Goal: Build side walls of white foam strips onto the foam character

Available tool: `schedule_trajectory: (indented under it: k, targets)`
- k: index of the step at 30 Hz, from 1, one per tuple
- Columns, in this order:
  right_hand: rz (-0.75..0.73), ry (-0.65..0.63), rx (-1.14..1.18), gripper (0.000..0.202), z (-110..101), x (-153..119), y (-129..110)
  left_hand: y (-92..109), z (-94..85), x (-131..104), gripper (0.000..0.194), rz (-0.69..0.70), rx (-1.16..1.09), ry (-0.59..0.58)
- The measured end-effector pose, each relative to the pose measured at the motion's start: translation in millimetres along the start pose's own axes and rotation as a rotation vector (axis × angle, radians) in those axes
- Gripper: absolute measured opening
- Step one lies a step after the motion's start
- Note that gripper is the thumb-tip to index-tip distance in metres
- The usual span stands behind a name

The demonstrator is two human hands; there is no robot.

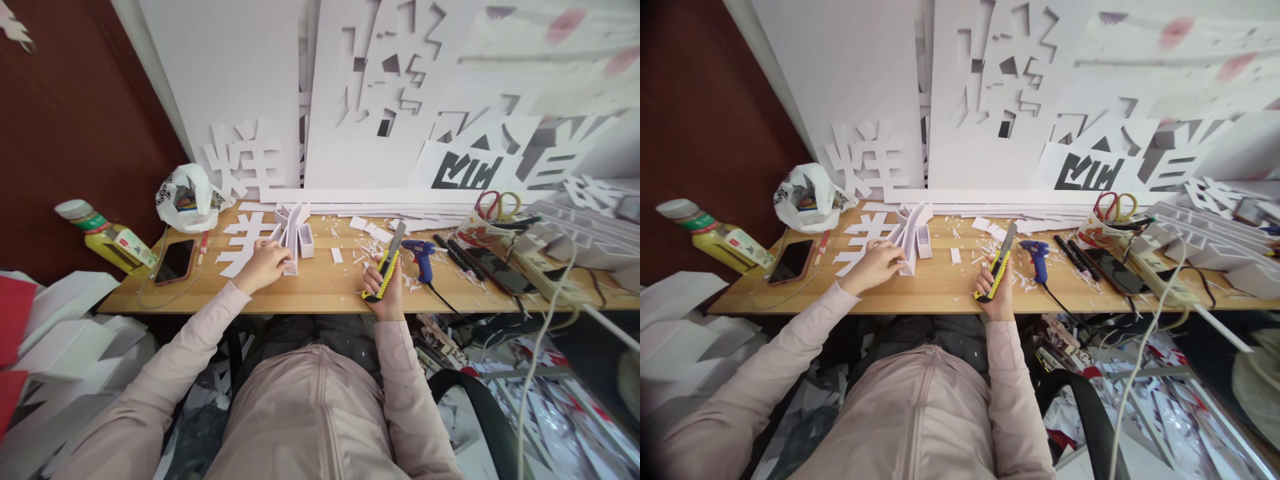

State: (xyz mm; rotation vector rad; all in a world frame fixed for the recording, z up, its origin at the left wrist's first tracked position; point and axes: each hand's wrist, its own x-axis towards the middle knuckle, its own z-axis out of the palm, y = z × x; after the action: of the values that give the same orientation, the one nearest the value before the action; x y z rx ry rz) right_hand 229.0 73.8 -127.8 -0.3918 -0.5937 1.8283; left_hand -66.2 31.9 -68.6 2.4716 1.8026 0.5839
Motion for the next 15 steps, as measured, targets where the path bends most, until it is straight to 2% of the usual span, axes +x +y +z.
schedule_trajectory:
  k: [7,15]
  targets:
    - [0.0,0.0,-0.012,0.038,0.9,-0.3,-0.6,3.2,1.6,1.7,0.008,-0.039,0.004,-0.044]
    - [-0.002,0.007,-0.019,0.038,2.2,-1.2,-1.0,1.3,-0.3,2.8,0.016,-0.076,-0.07,-0.072]
